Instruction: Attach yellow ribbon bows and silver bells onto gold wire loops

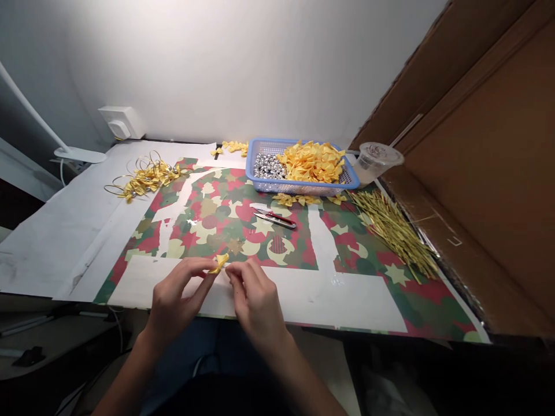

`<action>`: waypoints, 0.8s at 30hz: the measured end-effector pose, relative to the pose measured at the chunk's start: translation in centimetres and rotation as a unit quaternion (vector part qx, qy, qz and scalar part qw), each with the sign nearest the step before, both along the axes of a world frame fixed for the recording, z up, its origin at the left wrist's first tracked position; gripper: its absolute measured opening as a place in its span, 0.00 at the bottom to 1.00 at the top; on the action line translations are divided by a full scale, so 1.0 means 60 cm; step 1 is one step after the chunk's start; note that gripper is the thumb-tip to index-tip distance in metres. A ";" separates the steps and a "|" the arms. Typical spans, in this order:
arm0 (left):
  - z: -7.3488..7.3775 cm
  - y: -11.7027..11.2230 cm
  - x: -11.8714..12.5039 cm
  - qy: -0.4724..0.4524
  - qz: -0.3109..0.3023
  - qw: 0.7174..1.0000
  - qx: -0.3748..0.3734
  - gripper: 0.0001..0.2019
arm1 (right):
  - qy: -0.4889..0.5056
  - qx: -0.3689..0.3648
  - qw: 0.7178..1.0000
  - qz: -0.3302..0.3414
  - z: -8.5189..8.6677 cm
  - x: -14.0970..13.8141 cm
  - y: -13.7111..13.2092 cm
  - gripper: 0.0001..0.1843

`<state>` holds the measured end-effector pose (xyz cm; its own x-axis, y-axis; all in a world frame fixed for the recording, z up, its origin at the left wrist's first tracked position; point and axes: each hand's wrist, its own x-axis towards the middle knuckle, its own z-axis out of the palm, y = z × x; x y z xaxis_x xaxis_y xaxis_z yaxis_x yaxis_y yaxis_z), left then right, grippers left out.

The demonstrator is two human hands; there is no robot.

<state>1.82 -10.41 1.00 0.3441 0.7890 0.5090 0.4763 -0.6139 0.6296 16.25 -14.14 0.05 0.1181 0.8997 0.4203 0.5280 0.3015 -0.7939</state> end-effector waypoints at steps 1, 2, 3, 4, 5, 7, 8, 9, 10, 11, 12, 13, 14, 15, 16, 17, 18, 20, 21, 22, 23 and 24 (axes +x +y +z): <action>0.001 -0.003 0.000 -0.003 0.005 1.000 -0.002 0.07 | -0.003 0.010 1.000 -0.001 0.002 -0.001 -0.003 0.08; 0.002 -0.007 0.000 -0.007 0.010 1.000 -0.002 0.08 | -0.005 0.020 1.000 -0.003 0.004 -0.001 -0.006 0.08; 0.004 -0.011 0.001 -0.011 0.015 1.000 0.000 0.08 | -0.008 0.030 0.999 -0.004 0.007 -0.002 -0.009 0.08; 0.006 -0.014 0.001 -0.018 0.022 1.000 0.005 0.09 | -0.012 0.041 0.999 -0.006 0.010 -0.002 -0.012 0.08; 0.008 -0.017 0.001 -0.023 0.029 0.999 0.011 0.10 | -0.018 0.053 0.998 -0.007 0.013 -0.002 -0.015 0.08; 0.014 -0.021 0.001 -0.031 0.038 0.998 0.027 0.12 | -0.033 0.073 0.997 -0.011 0.017 -0.002 -0.020 0.09; 0.018 -0.023 0.001 -0.034 0.033 0.998 0.038 0.13 | -0.039 0.083 0.996 -0.012 0.018 -0.002 -0.022 0.09; 0.021 -0.023 0.001 -0.039 0.019 0.998 0.053 0.13 | -0.044 0.093 0.995 -0.013 0.020 -0.002 -0.024 0.09; 0.023 -0.023 0.001 -0.046 0.001 0.997 0.069 0.14 | -0.048 0.104 0.993 -0.013 0.021 -0.002 -0.025 0.09; 0.025 -0.022 0.000 -0.052 -0.018 0.995 0.084 0.14 | -0.053 0.115 0.992 -0.013 0.021 -0.001 -0.027 0.10; 0.027 -0.022 0.000 -0.058 -0.032 0.993 0.096 0.15 | -0.060 0.122 0.991 -0.011 0.022 -0.001 -0.027 0.10; 0.028 -0.021 0.000 -0.060 -0.042 0.992 0.104 0.15 | -0.067 0.127 0.990 -0.009 0.024 -0.001 -0.028 0.10; 0.029 -0.021 0.000 -0.059 -0.046 0.992 0.106 0.15 | -0.074 0.129 0.989 -0.006 0.025 -0.001 -0.029 0.10; 0.030 -0.022 0.000 -0.058 -0.051 0.991 0.108 0.15 | -0.081 0.131 0.988 -0.005 0.027 -0.001 -0.030 0.10; 0.031 -0.024 0.000 -0.056 -0.055 0.991 0.109 0.16 | -0.086 0.133 0.987 -0.005 0.029 0.000 -0.031 0.10; 0.032 -0.026 -0.001 -0.055 -0.059 0.990 0.114 0.16 | -0.089 0.138 0.986 -0.003 0.031 0.000 -0.033 0.11; 0.033 -0.030 -0.002 -0.054 -0.064 0.989 0.120 0.16 | -0.091 0.142 0.986 -0.003 0.033 0.001 -0.035 0.11; 0.036 -0.039 -0.004 -0.052 -0.071 0.987 0.133 0.17 | -0.088 0.151 0.985 0.001 0.037 0.003 -0.041 0.12; 0.038 -0.045 -0.006 -0.048 -0.073 0.987 0.138 0.17 | -0.082 0.153 0.985 0.003 0.039 0.004 -0.045 0.12; 0.040 -0.050 -0.008 -0.042 -0.074 0.986 0.141 0.16 | -0.074 0.152 0.986 0.005 0.041 0.004 -0.048 0.12; 0.042 -0.056 -0.010 -0.032 -0.074 0.987 0.141 0.16 | -0.065 0.153 0.986 0.008 0.042 0.005 -0.052 0.12; 0.045 -0.061 -0.012 -0.023 -0.072 0.987 0.145 0.15 | -0.056 0.157 0.986 0.012 0.044 0.006 -0.055 0.12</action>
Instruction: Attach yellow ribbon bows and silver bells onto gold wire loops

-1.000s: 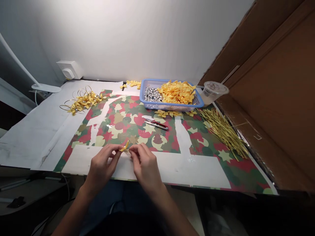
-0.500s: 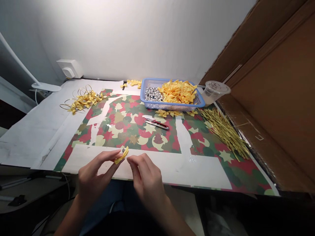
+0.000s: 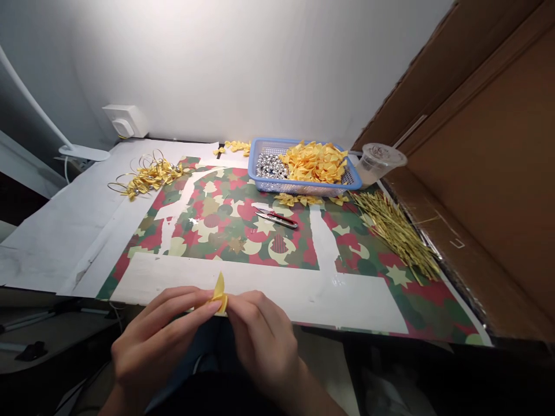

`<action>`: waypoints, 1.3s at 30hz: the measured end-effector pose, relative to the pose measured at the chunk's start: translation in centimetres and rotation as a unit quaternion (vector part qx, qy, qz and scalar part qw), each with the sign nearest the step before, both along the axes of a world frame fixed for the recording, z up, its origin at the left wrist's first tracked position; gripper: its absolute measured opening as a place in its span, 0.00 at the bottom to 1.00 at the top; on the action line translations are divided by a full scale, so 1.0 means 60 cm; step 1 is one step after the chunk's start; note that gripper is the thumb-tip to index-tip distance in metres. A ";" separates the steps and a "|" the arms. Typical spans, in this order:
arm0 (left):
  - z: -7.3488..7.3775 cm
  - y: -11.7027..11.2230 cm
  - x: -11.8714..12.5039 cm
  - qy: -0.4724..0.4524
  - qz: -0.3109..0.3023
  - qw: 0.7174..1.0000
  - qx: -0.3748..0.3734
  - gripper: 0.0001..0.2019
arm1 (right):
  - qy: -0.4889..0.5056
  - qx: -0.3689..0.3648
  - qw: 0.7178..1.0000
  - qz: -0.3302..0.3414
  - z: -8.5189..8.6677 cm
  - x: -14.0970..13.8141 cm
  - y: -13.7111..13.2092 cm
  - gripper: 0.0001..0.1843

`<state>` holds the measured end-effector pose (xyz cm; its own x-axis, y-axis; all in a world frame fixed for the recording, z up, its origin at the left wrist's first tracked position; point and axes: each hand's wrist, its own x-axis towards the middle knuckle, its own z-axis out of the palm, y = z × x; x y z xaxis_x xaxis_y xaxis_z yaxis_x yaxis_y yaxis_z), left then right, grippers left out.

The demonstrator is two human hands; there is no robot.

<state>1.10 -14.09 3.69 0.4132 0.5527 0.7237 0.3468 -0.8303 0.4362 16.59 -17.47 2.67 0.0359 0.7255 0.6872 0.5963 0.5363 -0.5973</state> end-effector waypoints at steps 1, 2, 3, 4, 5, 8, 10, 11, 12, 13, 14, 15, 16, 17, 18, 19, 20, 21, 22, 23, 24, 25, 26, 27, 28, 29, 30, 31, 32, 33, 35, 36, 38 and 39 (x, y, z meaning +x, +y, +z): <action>0.002 -0.005 -0.001 0.008 0.003 1.000 0.005 0.14 | 0.009 0.005 1.000 0.005 0.001 0.000 -0.003 0.12; 0.005 -0.009 -0.002 0.015 0.006 1.000 0.012 0.14 | 0.019 0.010 1.000 0.011 0.002 0.000 -0.005 0.12; 0.007 -0.011 -0.003 0.019 0.008 1.000 0.019 0.14 | 0.030 0.017 0.999 0.017 0.003 0.000 -0.006 0.12; 0.010 -0.013 -0.003 0.021 0.009 0.999 0.026 0.14 | 0.041 0.023 0.999 0.025 0.004 0.000 -0.006 0.12; 0.012 -0.015 -0.004 0.022 0.010 0.999 0.032 0.14 | 0.053 0.026 0.998 0.033 0.006 0.000 -0.006 0.12; 0.016 -0.015 -0.008 0.031 0.003 0.998 0.050 0.14 | 0.082 0.023 0.995 0.058 0.008 -0.002 -0.002 0.13; 0.018 -0.015 -0.011 0.044 -0.002 0.997 0.056 0.14 | 0.096 0.018 0.993 0.068 0.008 -0.002 -0.001 0.13; 0.019 -0.015 -0.012 0.048 -0.003 0.997 0.058 0.14 | 0.103 0.017 0.992 0.070 0.007 -0.003 0.000 0.13; 0.019 -0.015 -0.012 0.050 -0.001 0.997 0.059 0.14 | 0.109 0.018 0.991 0.071 0.006 -0.003 -0.001 0.14; 0.019 -0.015 -0.011 0.049 0.001 0.997 0.060 0.14 | 0.116 0.019 0.991 0.071 0.004 -0.004 -0.001 0.14; 0.018 -0.015 -0.010 0.048 0.003 0.997 0.058 0.13 | 0.123 0.021 0.990 0.069 0.003 -0.005 -0.003 0.15; 0.017 -0.015 -0.008 0.048 0.004 0.997 0.057 0.13 | 0.129 0.022 0.989 0.069 0.001 -0.005 -0.004 0.15; 0.015 -0.015 -0.006 0.046 0.004 0.997 0.055 0.13 | 0.132 0.023 0.989 0.067 0.000 -0.005 -0.005 0.15; 0.013 -0.015 -0.004 0.043 0.006 0.998 0.051 0.13 | 0.134 0.022 0.989 0.065 -0.001 -0.005 -0.006 0.16; 0.010 -0.013 -0.002 0.039 0.006 0.998 0.049 0.13 | 0.134 0.019 0.989 0.062 -0.002 -0.005 -0.006 0.15; 0.007 -0.011 -0.001 0.034 0.006 0.998 0.046 0.13 | 0.134 0.010 0.989 0.060 -0.003 -0.005 -0.006 0.15; 0.003 -0.008 0.000 0.028 0.006 0.999 0.043 0.13 | 0.136 -0.002 0.989 0.058 -0.004 -0.005 -0.005 0.15; -0.002 -0.004 0.001 0.020 0.005 0.999 0.040 0.13 | 0.140 -0.018 0.988 0.056 -0.006 -0.005 -0.003 0.14; -0.006 0.001 0.001 0.012 0.003 0.999 0.036 0.13 | 0.145 -0.037 0.987 0.053 -0.008 -0.005 0.000 0.13; -0.011 0.007 0.001 0.004 0.002 0.999 0.032 0.13 | 0.152 -0.058 0.985 0.049 -0.011 -0.005 0.003 0.12; -0.016 0.013 0.002 -0.009 0.001 1.000 0.026 0.14 | 0.159 -0.078 0.983 0.045 -0.015 -0.006 0.006 0.11; -0.022 0.020 0.002 -0.018 0.002 1.000 0.021 0.15 | 0.166 -0.098 0.980 0.040 -0.019 -0.007 0.010 0.09; -0.026 0.027 0.003 -0.024 0.005 1.000 0.014 0.17 | 0.174 -0.116 0.977 0.034 -0.023 -0.009 0.013 0.07; -0.031 0.033 0.004 -0.026 0.004 1.000 0.010 0.18 | 0.182 -0.133 0.974 0.027 -0.028 -0.011 0.016 0.05; -0.034 0.039 0.005 -0.028 0.004 1.000 0.004 0.19 | 0.193 -0.146 0.970 0.019 -0.032 -0.013 0.019 0.03; -0.036 0.045 0.007 -0.031 0.006 1.000 -0.002 0.18 | 0.204 -0.154 0.967 0.008 -0.036 -0.015 0.022 0.02; -0.036 0.049 0.009 -0.035 0.007 0.999 -0.006 0.18 | 0.218 -0.157 0.963 -0.005 -0.039 -0.016 0.025 0.01; -0.035 0.053 0.011 -0.037 0.007 0.999 -0.010 0.17 | 0.230 -0.155 0.961 -0.017 -0.041 -0.017 0.027 0.02; -0.033 0.056 0.013 -0.038 0.004 0.999 -0.011 0.16 | 0.240 -0.150 0.959 -0.026 -0.043 -0.018 0.030 0.03; -0.030 0.058 0.015 -0.038 -0.001 0.999 -0.011 0.15 | 0.248 -0.143 0.958 -0.031 -0.043 -0.019 0.033 0.04; -0.022 0.062 0.019 -0.037 -0.014 0.999 -0.014 0.14 | 0.257 -0.127 0.958 -0.031 -0.041 -0.018 0.039 0.04; -0.018 0.065 0.020 -0.039 -0.019 0.999 -0.019 0.13 | 0.259 -0.121 0.958 -0.028 -0.039 -0.016 0.043 0.04; -0.010 0.074 0.022 -0.049 -0.027 0.998 -0.035 0.12 | 0.263 -0.112 0.958 -0.020 -0.032 -0.010 0.055 0.05; -0.006 0.080 0.023 -0.055 -0.031 0.997 -0.046 0.12 | 0.263 -0.109 0.958 -0.012 -0.027 -0.005 0.062 0.07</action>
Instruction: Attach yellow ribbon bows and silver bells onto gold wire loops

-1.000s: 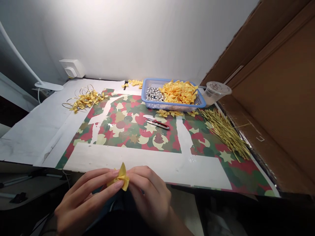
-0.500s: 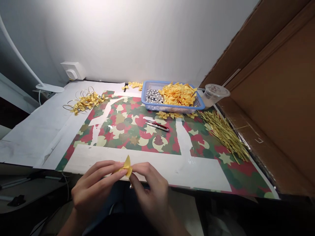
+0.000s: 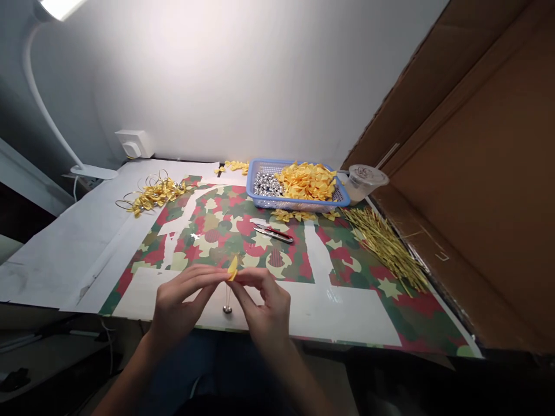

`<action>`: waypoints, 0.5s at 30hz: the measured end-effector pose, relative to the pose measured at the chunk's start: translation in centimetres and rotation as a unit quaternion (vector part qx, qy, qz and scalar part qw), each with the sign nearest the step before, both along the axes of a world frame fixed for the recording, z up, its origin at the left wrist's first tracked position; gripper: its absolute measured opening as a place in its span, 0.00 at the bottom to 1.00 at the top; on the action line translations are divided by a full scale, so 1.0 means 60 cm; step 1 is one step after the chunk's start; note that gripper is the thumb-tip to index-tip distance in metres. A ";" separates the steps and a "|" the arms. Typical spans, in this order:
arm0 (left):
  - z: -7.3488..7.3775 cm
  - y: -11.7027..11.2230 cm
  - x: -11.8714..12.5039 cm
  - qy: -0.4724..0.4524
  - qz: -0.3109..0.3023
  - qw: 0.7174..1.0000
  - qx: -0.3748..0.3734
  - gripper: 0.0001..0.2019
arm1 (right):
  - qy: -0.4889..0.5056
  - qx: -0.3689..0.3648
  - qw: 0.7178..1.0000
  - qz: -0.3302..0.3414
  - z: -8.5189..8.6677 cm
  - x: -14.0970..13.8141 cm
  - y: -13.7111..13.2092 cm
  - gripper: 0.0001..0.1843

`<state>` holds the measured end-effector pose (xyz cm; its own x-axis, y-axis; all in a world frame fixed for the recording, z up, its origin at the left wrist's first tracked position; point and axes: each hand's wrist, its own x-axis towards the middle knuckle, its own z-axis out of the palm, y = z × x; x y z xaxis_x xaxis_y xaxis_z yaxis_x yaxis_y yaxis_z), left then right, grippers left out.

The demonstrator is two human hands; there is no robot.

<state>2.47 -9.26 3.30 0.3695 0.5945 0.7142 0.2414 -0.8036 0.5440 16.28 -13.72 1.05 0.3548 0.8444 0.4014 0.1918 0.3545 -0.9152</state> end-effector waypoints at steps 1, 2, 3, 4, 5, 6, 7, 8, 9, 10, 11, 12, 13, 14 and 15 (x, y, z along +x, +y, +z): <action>0.004 0.008 0.000 -0.002 -0.004 1.000 -0.011 0.12 | 0.000 0.003 1.000 0.009 0.006 0.006 0.009 0.09; 0.007 0.019 0.000 0.000 -0.009 1.000 -0.022 0.11 | 0.001 0.003 1.000 0.022 0.013 0.014 0.020 0.12; 0.011 0.030 0.001 0.009 -0.010 0.999 -0.039 0.11 | -0.001 0.001 0.999 0.037 0.020 0.022 0.033 0.15; 0.015 0.043 0.001 0.029 -0.013 0.998 -0.059 0.10 | 0.002 -0.012 0.998 0.054 0.028 0.031 0.047 0.16; 0.019 0.057 0.002 0.056 -0.022 0.994 -0.088 0.09 | 0.017 -0.027 0.996 0.081 0.036 0.041 0.063 0.16; 0.023 0.071 0.003 0.078 -0.032 0.990 -0.116 0.08 | 0.031 -0.054 0.991 0.119 0.043 0.050 0.079 0.15; 0.027 0.085 0.005 0.098 -0.049 0.984 -0.142 0.07 | 0.043 -0.099 0.981 0.161 0.048 0.058 0.095 0.14; 0.031 0.099 0.008 0.112 -0.058 0.978 -0.168 0.07 | 0.059 -0.140 0.969 0.195 0.052 0.065 0.111 0.14; 0.034 0.112 0.011 0.117 -0.068 0.972 -0.192 0.06 | 0.082 -0.172 0.957 0.218 0.054 0.071 0.126 0.14; 0.035 0.125 0.015 0.110 -0.078 0.966 -0.220 0.04 | 0.105 -0.201 0.944 0.239 0.054 0.075 0.140 0.14; 0.036 0.136 0.018 0.109 -0.078 0.965 -0.225 0.04 | 0.134 -0.221 0.937 0.235 0.053 0.077 0.153 0.14; 0.036 0.147 0.021 0.108 -0.076 0.965 -0.225 0.03 | 0.144 -0.223 0.935 0.235 0.050 0.078 0.164 0.15; 0.034 0.156 0.023 0.107 -0.073 0.965 -0.226 0.03 | 0.154 -0.220 0.934 0.235 0.046 0.079 0.174 0.16; 0.032 0.165 0.025 0.106 -0.071 0.965 -0.229 0.03 | 0.166 -0.218 0.932 0.236 0.042 0.078 0.182 0.18; 0.030 0.173 0.026 0.104 -0.068 0.965 -0.230 0.03 | 0.179 -0.216 0.931 0.234 0.037 0.078 0.188 0.19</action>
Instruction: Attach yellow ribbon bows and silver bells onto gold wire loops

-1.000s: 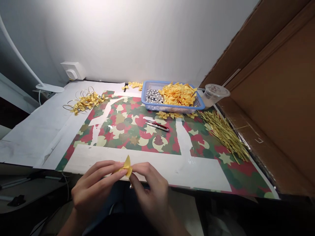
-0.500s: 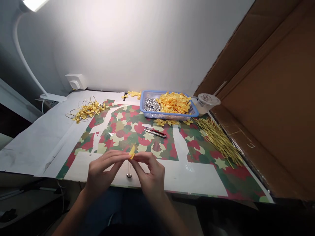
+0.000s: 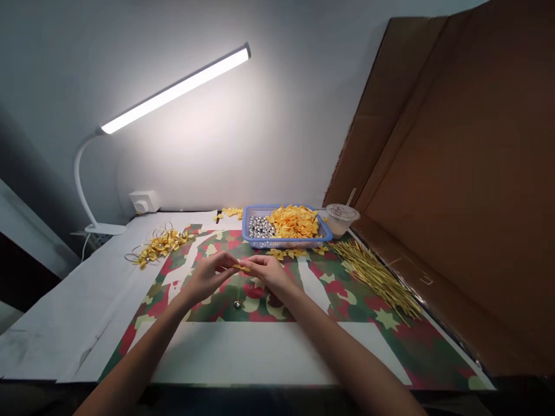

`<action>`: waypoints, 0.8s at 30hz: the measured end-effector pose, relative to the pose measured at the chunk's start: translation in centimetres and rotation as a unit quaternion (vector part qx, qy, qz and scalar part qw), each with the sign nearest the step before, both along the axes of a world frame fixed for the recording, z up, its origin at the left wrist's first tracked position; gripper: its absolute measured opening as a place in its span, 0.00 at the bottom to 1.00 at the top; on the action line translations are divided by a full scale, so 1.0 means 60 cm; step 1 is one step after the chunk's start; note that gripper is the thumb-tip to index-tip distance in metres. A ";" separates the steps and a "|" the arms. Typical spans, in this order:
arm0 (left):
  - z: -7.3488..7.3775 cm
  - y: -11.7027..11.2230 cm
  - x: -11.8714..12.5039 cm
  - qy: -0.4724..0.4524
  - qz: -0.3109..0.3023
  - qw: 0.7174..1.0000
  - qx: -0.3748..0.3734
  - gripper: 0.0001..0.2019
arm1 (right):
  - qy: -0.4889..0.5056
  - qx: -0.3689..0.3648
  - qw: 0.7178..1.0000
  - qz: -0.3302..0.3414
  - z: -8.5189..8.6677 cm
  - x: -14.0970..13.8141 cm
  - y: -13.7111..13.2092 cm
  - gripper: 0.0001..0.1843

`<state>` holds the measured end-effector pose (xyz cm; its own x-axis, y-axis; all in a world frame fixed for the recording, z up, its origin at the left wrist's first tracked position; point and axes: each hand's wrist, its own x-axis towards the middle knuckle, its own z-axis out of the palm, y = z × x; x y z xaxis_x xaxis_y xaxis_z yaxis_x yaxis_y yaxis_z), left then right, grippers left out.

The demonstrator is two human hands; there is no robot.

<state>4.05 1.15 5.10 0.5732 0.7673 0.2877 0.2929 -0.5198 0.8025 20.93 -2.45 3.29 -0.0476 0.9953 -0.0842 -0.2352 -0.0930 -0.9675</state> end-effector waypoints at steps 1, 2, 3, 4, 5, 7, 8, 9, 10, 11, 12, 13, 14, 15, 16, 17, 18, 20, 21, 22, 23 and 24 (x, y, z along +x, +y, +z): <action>-0.003 0.007 0.001 -0.002 0.004 1.000 -0.001 0.04 | 0.012 -0.001 1.000 -0.004 -0.004 -0.001 0.004 0.20; -0.005 0.013 0.001 -0.004 0.009 1.000 -0.001 0.05 | 0.022 -0.002 1.000 -0.008 -0.008 -0.002 0.008 0.21; -0.008 0.018 0.001 -0.005 0.011 1.000 -0.001 0.06 | 0.030 -0.001 0.999 -0.013 -0.012 -0.003 0.010 0.21; -0.010 0.021 0.002 -0.006 0.013 1.000 -0.002 0.07 | 0.036 0.000 0.999 -0.018 -0.015 -0.003 0.011 0.21; -0.011 0.024 0.002 -0.006 0.013 1.000 -0.004 0.08 | 0.039 0.001 0.999 -0.022 -0.017 -0.004 0.012 0.21; -0.014 0.024 0.003 -0.005 0.014 1.000 -0.011 0.09 | 0.039 0.009 0.999 -0.030 -0.020 -0.005 0.013 0.19; -0.014 0.023 0.003 -0.005 0.015 1.000 -0.014 0.10 | 0.037 0.015 0.999 -0.036 -0.021 -0.006 0.013 0.19; -0.015 0.022 0.003 -0.004 0.013 1.000 -0.019 0.10 | 0.036 0.023 0.998 -0.044 -0.021 -0.006 0.013 0.18; -0.016 0.021 0.002 -0.002 0.010 1.000 -0.024 0.10 | 0.035 0.030 0.998 -0.053 -0.021 -0.007 0.013 0.17; -0.017 0.020 0.002 0.000 0.007 1.000 -0.030 0.10 | 0.036 0.036 0.997 -0.062 -0.020 -0.007 0.013 0.17; -0.018 0.019 0.001 0.001 0.003 0.999 -0.036 0.10 | 0.038 0.040 0.996 -0.071 -0.019 -0.007 0.013 0.17; -0.019 0.019 0.001 0.002 0.000 0.999 -0.043 0.10 | 0.042 0.042 0.995 -0.078 -0.019 -0.008 0.014 0.17; -0.020 0.018 0.001 0.002 -0.005 0.999 -0.048 0.10 | 0.048 0.044 0.994 -0.085 -0.018 -0.008 0.014 0.17; -0.021 0.017 0.001 0.002 -0.010 0.998 -0.054 0.10 | 0.055 0.044 0.993 -0.091 -0.019 -0.008 0.015 0.18; -0.022 0.016 0.001 0.003 -0.017 0.998 -0.059 0.10 | 0.063 0.044 0.992 -0.096 -0.019 -0.007 0.015 0.19; -0.023 0.015 0.002 0.003 -0.026 0.998 -0.063 0.09 | 0.072 0.043 0.991 -0.102 -0.019 -0.007 0.016 0.20; -0.023 0.013 0.003 0.005 -0.037 0.997 -0.068 0.09 | 0.081 0.041 0.990 -0.110 -0.020 -0.005 0.017 0.21; -0.023 0.009 0.005 0.009 -0.056 0.996 -0.076 0.08 | 0.097 0.035 0.987 -0.126 -0.020 -0.001 0.018 0.22; -0.023 0.006 0.006 0.011 -0.063 0.995 -0.079 0.08 | 0.104 0.033 0.985 -0.136 -0.020 0.002 0.018 0.22; -0.023 0.004 0.007 0.013 -0.070 0.994 -0.083 0.07 | 0.110 0.032 0.983 -0.147 -0.019 0.005 0.018 0.23; -0.024 0.003 0.008 0.016 -0.075 0.993 -0.086 0.07 | 0.116 0.031 0.980 -0.158 -0.018 0.009 0.018 0.23; -0.024 0.002 0.009 0.018 -0.079 0.993 -0.089 0.07 | 0.123 0.031 0.977 -0.171 -0.017 0.014 0.018 0.23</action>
